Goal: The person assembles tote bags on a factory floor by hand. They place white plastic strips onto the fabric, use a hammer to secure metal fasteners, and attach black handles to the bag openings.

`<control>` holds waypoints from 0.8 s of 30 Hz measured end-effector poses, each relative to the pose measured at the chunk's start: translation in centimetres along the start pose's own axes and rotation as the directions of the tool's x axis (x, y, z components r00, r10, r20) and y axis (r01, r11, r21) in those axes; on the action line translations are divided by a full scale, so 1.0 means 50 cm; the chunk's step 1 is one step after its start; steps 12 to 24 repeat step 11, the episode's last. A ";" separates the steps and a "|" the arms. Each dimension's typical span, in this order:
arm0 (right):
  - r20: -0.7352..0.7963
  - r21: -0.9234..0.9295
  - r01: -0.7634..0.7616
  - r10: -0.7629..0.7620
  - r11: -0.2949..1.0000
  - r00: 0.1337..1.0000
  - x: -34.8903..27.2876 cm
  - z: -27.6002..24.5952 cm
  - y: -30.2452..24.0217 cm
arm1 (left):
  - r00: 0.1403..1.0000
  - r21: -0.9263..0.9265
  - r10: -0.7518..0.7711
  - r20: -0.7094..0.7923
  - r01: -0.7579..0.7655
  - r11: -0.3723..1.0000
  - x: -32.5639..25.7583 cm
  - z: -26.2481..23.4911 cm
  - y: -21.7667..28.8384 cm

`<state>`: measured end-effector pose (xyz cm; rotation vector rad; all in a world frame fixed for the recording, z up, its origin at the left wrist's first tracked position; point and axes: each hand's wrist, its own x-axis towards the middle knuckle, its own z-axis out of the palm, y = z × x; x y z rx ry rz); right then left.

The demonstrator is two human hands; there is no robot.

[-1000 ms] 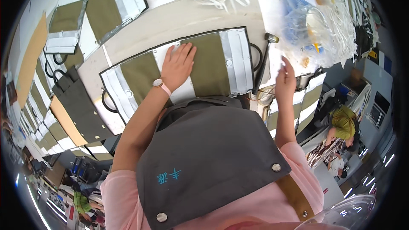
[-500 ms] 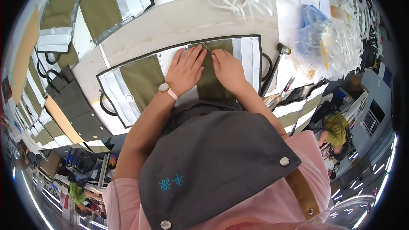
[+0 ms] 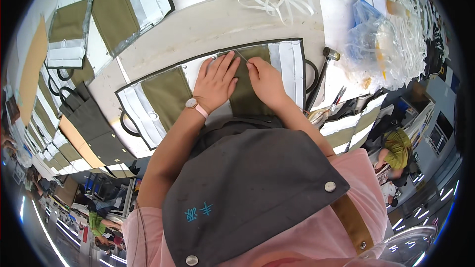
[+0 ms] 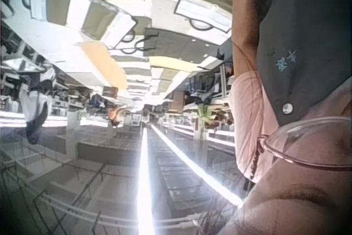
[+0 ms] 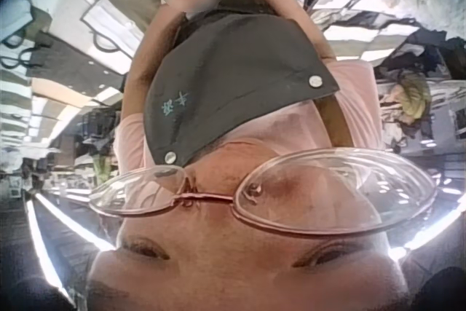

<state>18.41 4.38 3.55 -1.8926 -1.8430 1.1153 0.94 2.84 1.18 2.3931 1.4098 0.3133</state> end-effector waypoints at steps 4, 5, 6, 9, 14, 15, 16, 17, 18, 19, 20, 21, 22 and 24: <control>0.052 0.181 -0.077 0.068 0.981 0.996 0.012 0.004 0.010 | 1.000 0.009 -0.007 0.005 0.007 1.000 0.004 -0.004 0.004; 0.059 0.240 -0.073 0.060 0.968 0.996 0.017 0.007 0.016 | 1.000 0.009 -0.012 0.008 0.012 1.000 0.005 -0.006 0.006; 0.130 0.271 -0.128 0.096 0.954 0.987 0.023 0.009 0.022 | 1.000 0.012 -0.013 0.012 0.013 1.000 0.005 -0.006 0.006; 0.299 0.352 -0.281 0.178 0.893 0.938 0.038 0.004 0.035 | 1.000 0.022 -0.018 0.024 0.017 1.000 0.008 -0.003 0.007; 0.352 0.411 -0.366 0.225 0.835 0.908 0.044 -0.003 0.033 | 0.999 0.024 -0.023 0.038 0.022 0.999 0.009 0.000 0.006; 0.352 0.411 -0.366 0.225 0.835 0.908 0.044 -0.003 0.033 | 0.999 0.024 -0.023 0.038 0.022 0.999 0.009 0.000 0.006; 0.352 0.411 -0.366 0.225 0.835 0.908 0.044 -0.003 0.033 | 0.999 0.024 -0.023 0.038 0.022 0.999 0.009 0.000 0.006; 0.352 0.411 -0.366 0.225 0.835 0.908 0.044 -0.003 0.033 | 0.999 0.024 -0.023 0.038 0.022 0.999 0.009 0.000 0.006; 0.352 0.411 -0.366 0.225 0.835 0.908 0.044 -0.003 0.033 | 0.999 0.024 -0.023 0.038 0.022 0.999 0.009 0.000 0.006; 0.352 0.411 -0.366 0.225 0.835 0.908 0.044 -0.003 0.033 | 0.999 0.024 -0.023 0.038 0.022 0.999 0.009 0.000 0.006; 0.352 0.411 -0.366 0.225 0.835 0.908 0.044 -0.003 0.033 | 0.999 0.024 -0.023 0.038 0.022 0.999 0.009 0.000 0.006; 0.352 0.411 -0.366 0.225 0.835 0.908 0.044 -0.003 0.033 | 0.999 0.024 -0.023 0.038 0.022 0.999 0.009 0.000 0.006; 0.352 0.411 -0.366 0.225 0.835 0.908 0.044 -0.003 0.033 | 0.999 0.024 -0.023 0.038 0.022 0.999 0.009 0.000 0.006; 0.352 0.411 -0.366 0.225 0.835 0.908 0.044 -0.003 0.033 | 0.999 0.024 -0.023 0.038 0.022 0.999 0.009 0.000 0.006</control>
